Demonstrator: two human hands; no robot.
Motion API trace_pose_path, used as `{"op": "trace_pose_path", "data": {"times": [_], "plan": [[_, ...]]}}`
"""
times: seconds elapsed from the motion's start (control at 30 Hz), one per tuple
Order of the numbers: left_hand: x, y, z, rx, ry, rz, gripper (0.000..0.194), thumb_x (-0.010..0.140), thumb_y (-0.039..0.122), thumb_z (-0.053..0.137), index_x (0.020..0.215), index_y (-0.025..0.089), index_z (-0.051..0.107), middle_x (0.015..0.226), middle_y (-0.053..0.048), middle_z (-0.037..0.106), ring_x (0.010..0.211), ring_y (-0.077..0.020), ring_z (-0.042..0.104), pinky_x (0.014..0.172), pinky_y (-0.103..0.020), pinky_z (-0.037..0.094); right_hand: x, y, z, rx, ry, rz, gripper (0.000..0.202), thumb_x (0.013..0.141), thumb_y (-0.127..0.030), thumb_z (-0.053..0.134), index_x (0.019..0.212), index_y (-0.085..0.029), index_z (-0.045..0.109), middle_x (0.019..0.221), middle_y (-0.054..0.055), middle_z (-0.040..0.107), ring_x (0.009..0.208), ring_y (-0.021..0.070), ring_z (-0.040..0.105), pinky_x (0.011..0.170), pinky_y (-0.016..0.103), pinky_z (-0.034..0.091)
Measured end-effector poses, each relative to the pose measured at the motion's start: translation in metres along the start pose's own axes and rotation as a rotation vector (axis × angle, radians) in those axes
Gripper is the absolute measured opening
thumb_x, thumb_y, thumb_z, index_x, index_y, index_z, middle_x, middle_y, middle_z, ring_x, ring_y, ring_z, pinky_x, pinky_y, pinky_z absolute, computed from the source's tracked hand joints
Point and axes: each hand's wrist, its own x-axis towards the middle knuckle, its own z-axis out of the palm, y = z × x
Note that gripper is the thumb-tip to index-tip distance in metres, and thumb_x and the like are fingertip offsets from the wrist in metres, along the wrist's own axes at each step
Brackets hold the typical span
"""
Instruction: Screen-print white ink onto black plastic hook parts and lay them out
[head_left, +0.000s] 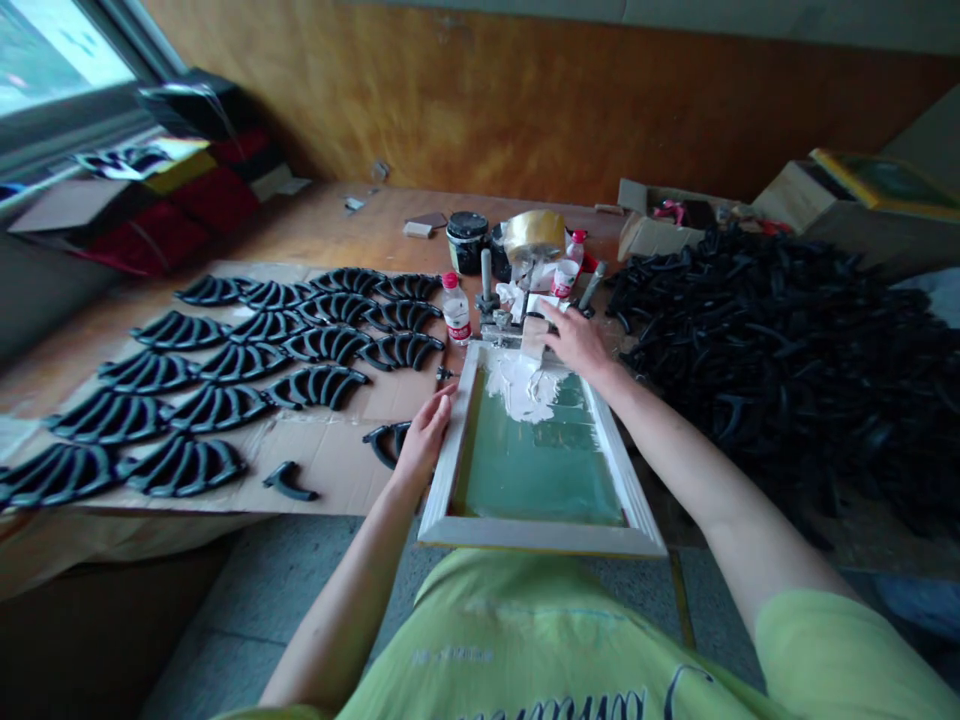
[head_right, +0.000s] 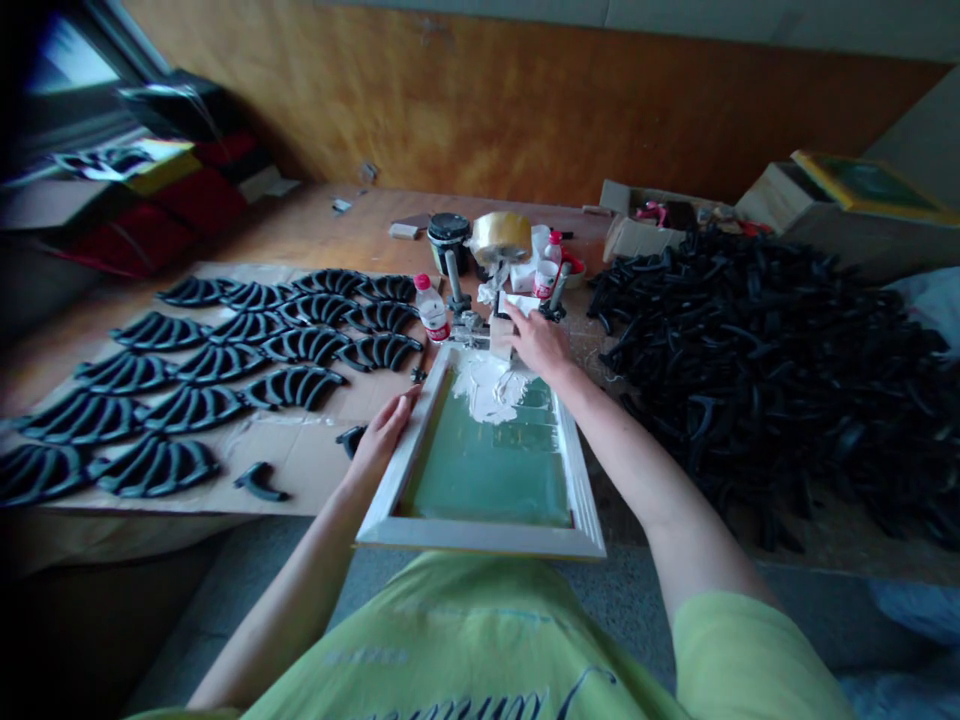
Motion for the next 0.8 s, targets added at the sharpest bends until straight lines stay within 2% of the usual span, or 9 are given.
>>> {"op": "trace_pose_path", "data": {"times": [0.13,0.2,0.3,0.37,0.43,0.57,0.63,0.73,0.8], "plan": [[0.014,0.047,0.009,-0.147,-0.003,0.145,0.053,0.087,0.062,0.045,0.105,0.017,0.067,0.093,-0.005,0.068,0.077,-0.0151,0.061,0.064,-0.024,0.049,-0.014,0.063,-0.012,0.055,0.175,0.304,0.032,0.091,-0.030,0.048,0.119,-0.020,0.060,0.093,0.008,0.068,0.085,0.0232,0.062,0.079,0.035,0.046],[0.028,0.064,0.018,-0.267,0.010,0.223,0.049,0.086,0.058,0.048,0.109,0.018,0.064,0.093,-0.005,0.068,0.081,-0.0157,0.063,0.067,-0.025,0.050,-0.038,0.081,-0.001,0.071,0.111,0.484,0.027,0.089,-0.025,0.046,0.108,-0.016,0.063,0.088,0.009,0.068,0.081,0.0239,0.062,0.076,0.035,0.046],[0.044,0.070,0.029,-0.359,0.061,0.227,0.050,0.085,0.057,0.050,0.114,0.018,0.059,0.088,-0.005,0.068,0.079,-0.0160,0.065,0.064,-0.025,0.051,-0.079,0.075,0.032,0.117,-0.070,0.390,0.023,0.087,-0.030,0.052,0.102,-0.017,0.065,0.090,0.009,0.068,0.086,0.0240,0.062,0.080,0.035,0.045],[0.043,0.058,0.035,-0.384,0.111,0.191,0.053,0.085,0.061,0.046,0.118,0.020,0.056,0.090,-0.005,0.068,0.078,-0.0150,0.065,0.062,-0.023,0.051,-0.100,0.055,0.051,0.161,-0.188,0.183,0.029,0.083,-0.034,0.062,0.107,-0.020,0.063,0.095,0.007,0.068,0.089,0.0224,0.060,0.082,0.034,0.045],[0.031,0.035,0.043,-0.374,0.081,0.088,0.055,0.084,0.063,0.048,0.119,0.021,0.054,0.095,-0.007,0.069,0.077,-0.0146,0.064,0.061,-0.023,0.051,-0.113,0.034,0.059,0.139,-0.256,-0.005,0.031,0.080,-0.032,0.067,0.109,-0.023,0.063,0.102,0.006,0.067,0.095,0.0221,0.058,0.086,0.035,0.043],[-0.015,-0.015,0.069,-0.309,-0.286,-0.350,0.061,0.078,0.064,0.059,0.113,0.015,0.058,0.103,-0.015,0.070,0.082,-0.0202,0.067,0.061,-0.027,0.052,-0.131,-0.014,0.051,0.059,-0.186,-0.097,0.012,0.088,-0.027,0.060,0.095,-0.020,0.067,0.095,0.008,0.064,0.098,0.0231,0.052,0.090,0.038,0.041],[-0.034,-0.030,0.077,-0.373,-0.319,-0.441,0.060,0.077,0.066,0.059,0.111,0.016,0.058,0.107,-0.014,0.069,0.089,-0.0232,0.067,0.065,-0.031,0.054,-0.142,-0.039,0.045,0.082,-0.157,-0.196,0.014,0.089,-0.026,0.057,0.097,-0.020,0.067,0.095,0.009,0.064,0.098,0.0231,0.052,0.090,0.038,0.041],[-0.039,-0.046,0.063,-0.381,-0.177,-0.410,0.054,0.075,0.066,0.060,0.098,0.017,0.057,0.090,-0.009,0.070,0.080,-0.0211,0.068,0.061,-0.029,0.053,-0.151,-0.050,0.044,0.196,-0.201,-0.400,0.019,0.091,-0.024,0.054,0.106,-0.023,0.066,0.099,0.007,0.065,0.099,0.0210,0.053,0.092,0.036,0.042],[-0.029,-0.060,0.029,-0.264,-0.074,-0.350,0.053,0.075,0.067,0.058,0.093,0.017,0.055,0.080,-0.006,0.069,0.068,-0.0186,0.066,0.056,-0.027,0.051,-0.147,-0.023,0.045,0.224,-0.163,-0.289,0.023,0.093,-0.024,0.050,0.111,-0.022,0.064,0.105,0.008,0.065,0.102,0.0207,0.054,0.093,0.036,0.042]]}}
